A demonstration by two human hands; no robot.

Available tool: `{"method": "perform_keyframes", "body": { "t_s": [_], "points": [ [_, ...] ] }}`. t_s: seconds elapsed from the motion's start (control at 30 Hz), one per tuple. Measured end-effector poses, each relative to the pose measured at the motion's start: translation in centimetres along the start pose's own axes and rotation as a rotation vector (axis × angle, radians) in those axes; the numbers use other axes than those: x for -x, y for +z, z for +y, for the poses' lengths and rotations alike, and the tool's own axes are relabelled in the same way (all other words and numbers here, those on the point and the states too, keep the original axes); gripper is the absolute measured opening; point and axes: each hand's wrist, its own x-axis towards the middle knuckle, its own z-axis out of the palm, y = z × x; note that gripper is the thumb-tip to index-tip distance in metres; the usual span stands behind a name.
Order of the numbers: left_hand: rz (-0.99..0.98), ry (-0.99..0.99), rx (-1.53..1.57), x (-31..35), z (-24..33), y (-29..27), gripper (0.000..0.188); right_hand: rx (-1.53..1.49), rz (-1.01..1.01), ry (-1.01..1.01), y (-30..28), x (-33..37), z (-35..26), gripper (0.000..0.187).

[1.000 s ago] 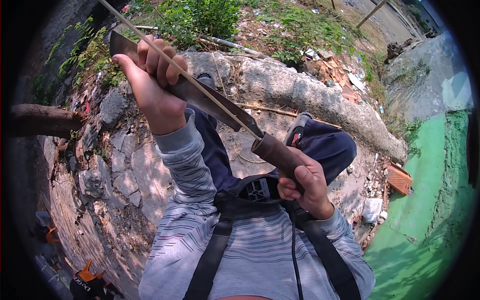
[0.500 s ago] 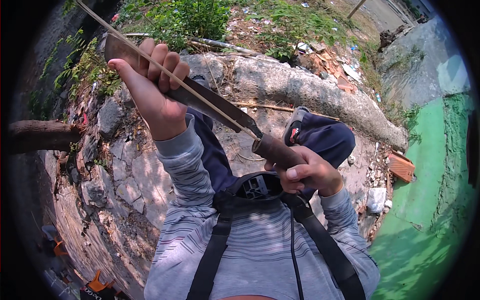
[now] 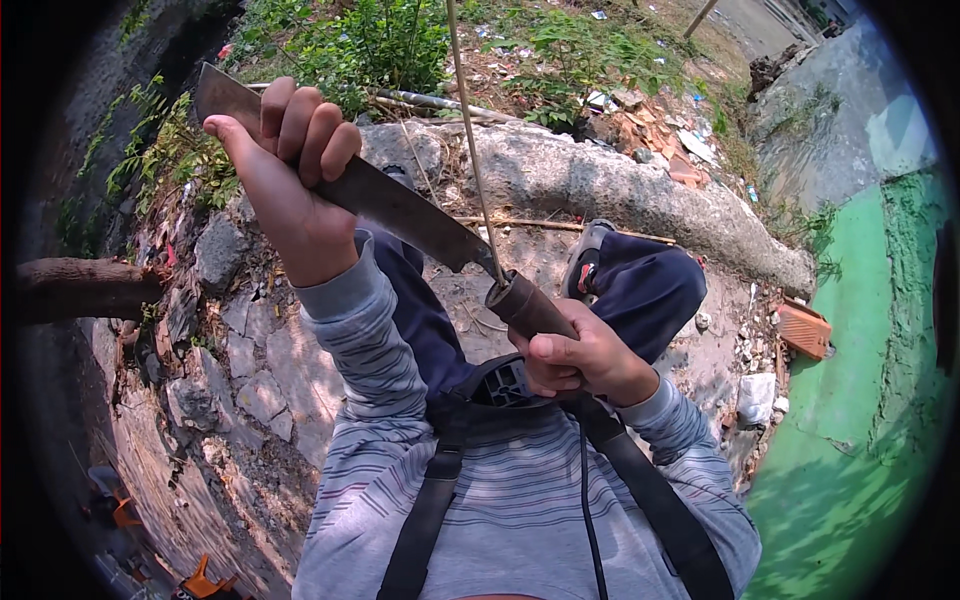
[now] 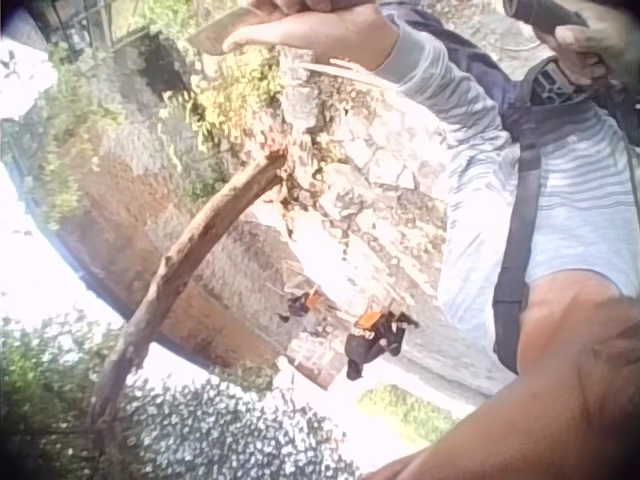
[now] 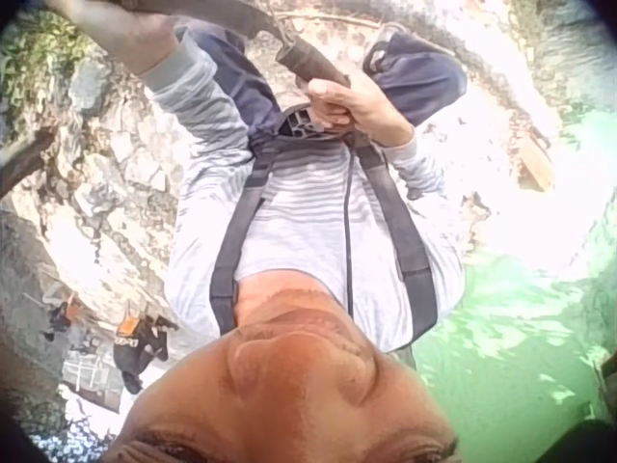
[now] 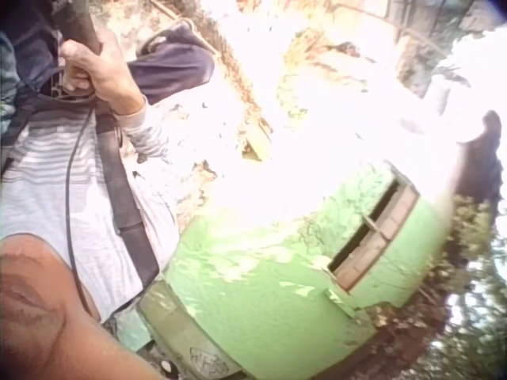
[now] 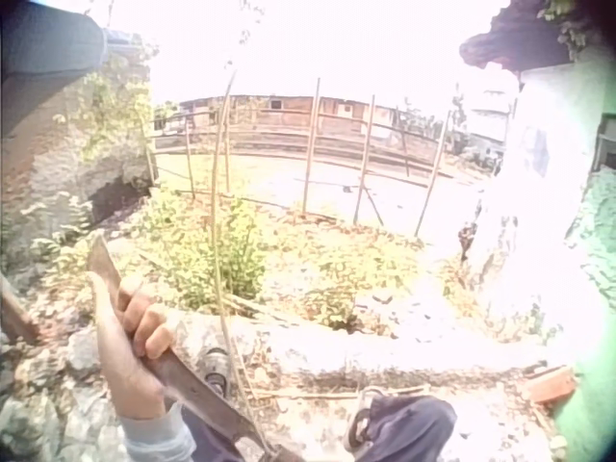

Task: The person trims wooden sticks using a knife blade, fits the blade and wooden wedges into a wooden handle, and pounds the handle with a stone.

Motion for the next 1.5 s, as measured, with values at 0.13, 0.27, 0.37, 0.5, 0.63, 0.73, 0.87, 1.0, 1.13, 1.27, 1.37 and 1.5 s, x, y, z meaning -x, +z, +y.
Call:
{"method": "perform_keyframes", "body": {
  "t_s": [0.13, 0.27, 0.37, 0.5, 0.63, 0.73, 0.87, 1.0, 1.13, 1.27, 1.37, 1.5],
  "points": [
    [0.017, -0.028, 0.003, 0.2, 0.0, 0.4, 0.063, 0.04, -0.029, 0.173, -0.1, 0.8, -2.3, 0.035],
    [0.045, -0.016, 0.025, -0.5, 0.5, -0.1, 0.066, -0.067, 0.035, 0.063, 0.3, 1.5, -1.1, 0.033],
    [0.152, 0.314, -0.105, -1.5, 6.6, -2.8, 0.07, 0.021, 0.25, -0.058, -1.5, 4.5, -1.0, 0.029],
    [0.065, 0.276, -0.148, -0.8, 10.8, -4.5, 0.072, -0.006, 0.129, -0.06, -3.3, 4.8, -0.4, 0.032],
    [0.165, 0.218, -0.285, 0.1, 7.5, -3.2, 0.064, 0.018, 0.083, -0.097, -2.8, 2.6, -1.4, 0.033],
    [0.273, 0.058, -0.489, 0.9, 3.7, -1.4, 0.057, 0.047, 0.093, -0.071, -2.5, 2.3, -1.9, 0.033],
    [0.293, -0.304, -0.597, 3.2, -1.3, 0.0, 0.045, 0.243, 0.094, -0.1, -3.2, 2.1, -1.3, 0.038],
    [0.191, -0.502, -0.719, 6.2, -6.2, 1.1, 0.039, 0.109, -0.097, -0.323, -4.2, 0.8, 0.6, 0.049],
    [-0.042, -0.636, -0.841, 7.9, -8.7, 1.5, 0.05, 0.182, -0.014, -0.499, -3.4, -0.2, 0.6, 0.053],
    [-0.06, -0.624, -0.849, 8.9, -9.5, 2.0, 0.043, 0.48, 0.233, -0.499, -3.5, 0.3, -0.1, 0.06],
    [-0.08, -0.584, -0.962, 9.5, -9.8, 1.5, 0.047, 0.558, 0.241, -0.486, -4.5, 0.2, -0.1, 0.059],
    [-0.243, -0.457, -1.179, 10.3, -10.2, 0.4, 0.053, 0.707, 0.214, -0.478, -4.9, 0.3, -0.6, 0.058]
  ]
}}
